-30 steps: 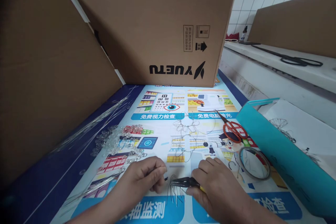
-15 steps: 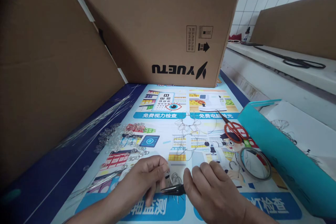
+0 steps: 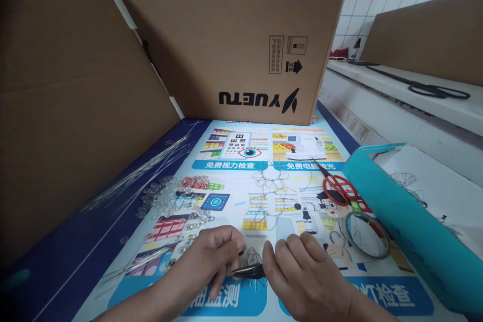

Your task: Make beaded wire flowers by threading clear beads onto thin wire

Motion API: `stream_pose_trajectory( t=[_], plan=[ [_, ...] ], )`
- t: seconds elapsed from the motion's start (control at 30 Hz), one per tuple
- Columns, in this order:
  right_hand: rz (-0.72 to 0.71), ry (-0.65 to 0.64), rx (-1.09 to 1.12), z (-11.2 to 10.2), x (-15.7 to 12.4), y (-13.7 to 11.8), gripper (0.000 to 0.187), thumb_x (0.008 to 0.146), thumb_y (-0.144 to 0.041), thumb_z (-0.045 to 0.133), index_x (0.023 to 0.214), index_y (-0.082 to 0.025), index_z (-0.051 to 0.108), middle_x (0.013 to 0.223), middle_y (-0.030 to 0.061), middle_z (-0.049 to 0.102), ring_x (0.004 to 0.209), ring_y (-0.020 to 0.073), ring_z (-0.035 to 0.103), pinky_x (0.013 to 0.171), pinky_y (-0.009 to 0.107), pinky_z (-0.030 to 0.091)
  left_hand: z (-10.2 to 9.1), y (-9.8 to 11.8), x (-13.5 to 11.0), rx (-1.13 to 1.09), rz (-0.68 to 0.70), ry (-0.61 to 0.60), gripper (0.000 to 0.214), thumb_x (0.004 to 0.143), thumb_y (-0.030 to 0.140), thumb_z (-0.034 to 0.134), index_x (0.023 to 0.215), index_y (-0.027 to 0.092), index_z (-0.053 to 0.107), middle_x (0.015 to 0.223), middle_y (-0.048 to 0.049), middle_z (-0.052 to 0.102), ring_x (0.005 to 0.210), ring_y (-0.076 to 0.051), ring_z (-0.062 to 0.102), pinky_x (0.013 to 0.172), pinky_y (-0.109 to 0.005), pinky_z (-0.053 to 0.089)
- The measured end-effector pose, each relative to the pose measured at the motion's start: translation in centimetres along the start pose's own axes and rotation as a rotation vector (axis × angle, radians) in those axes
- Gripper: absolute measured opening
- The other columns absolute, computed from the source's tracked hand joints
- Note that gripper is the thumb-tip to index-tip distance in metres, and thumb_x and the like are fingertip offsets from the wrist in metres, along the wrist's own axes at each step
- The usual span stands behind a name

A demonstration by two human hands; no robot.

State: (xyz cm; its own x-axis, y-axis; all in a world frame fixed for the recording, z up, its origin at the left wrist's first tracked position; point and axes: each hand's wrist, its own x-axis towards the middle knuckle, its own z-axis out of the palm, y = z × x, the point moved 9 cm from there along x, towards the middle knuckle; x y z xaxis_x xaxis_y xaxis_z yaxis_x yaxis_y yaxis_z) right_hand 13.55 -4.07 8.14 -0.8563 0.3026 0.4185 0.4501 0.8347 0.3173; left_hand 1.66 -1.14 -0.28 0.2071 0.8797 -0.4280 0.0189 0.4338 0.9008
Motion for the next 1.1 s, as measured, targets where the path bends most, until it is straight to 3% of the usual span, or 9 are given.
stream_pose_trajectory(
  t=[0.33,1.1],
  plan=[
    [-0.011,0.062,-0.031,-0.28,-0.06,-0.06,0.031,0.087,-0.013,0.039,0.107,-0.014,0.062,0.085,0.0079,0.063,0.084,0.0256,0.052,0.081,0.044,0.035,0.03,-0.58,0.08,-0.013,-0.02,-0.016,0.026,0.086,0.037,0.047,0.073,0.015,0.052,0.061,0.0021,0.062,0.026,-0.002,0.044,0.029,-0.013,0.021],
    [-0.037,0.057,-0.033,-0.12,-0.15,-0.38,0.031,0.088,-0.012,0.038,0.106,-0.013,0.063,0.085,0.0071,0.063,0.083,0.0248,0.052,0.08,0.043,0.034,0.12,-0.64,0.39,0.027,-0.015,-0.033,0.03,0.085,0.039,0.049,0.068,0.015,0.052,0.055,0.0037,0.059,0.026,-0.003,0.044,0.029,-0.013,0.022]
  ],
)
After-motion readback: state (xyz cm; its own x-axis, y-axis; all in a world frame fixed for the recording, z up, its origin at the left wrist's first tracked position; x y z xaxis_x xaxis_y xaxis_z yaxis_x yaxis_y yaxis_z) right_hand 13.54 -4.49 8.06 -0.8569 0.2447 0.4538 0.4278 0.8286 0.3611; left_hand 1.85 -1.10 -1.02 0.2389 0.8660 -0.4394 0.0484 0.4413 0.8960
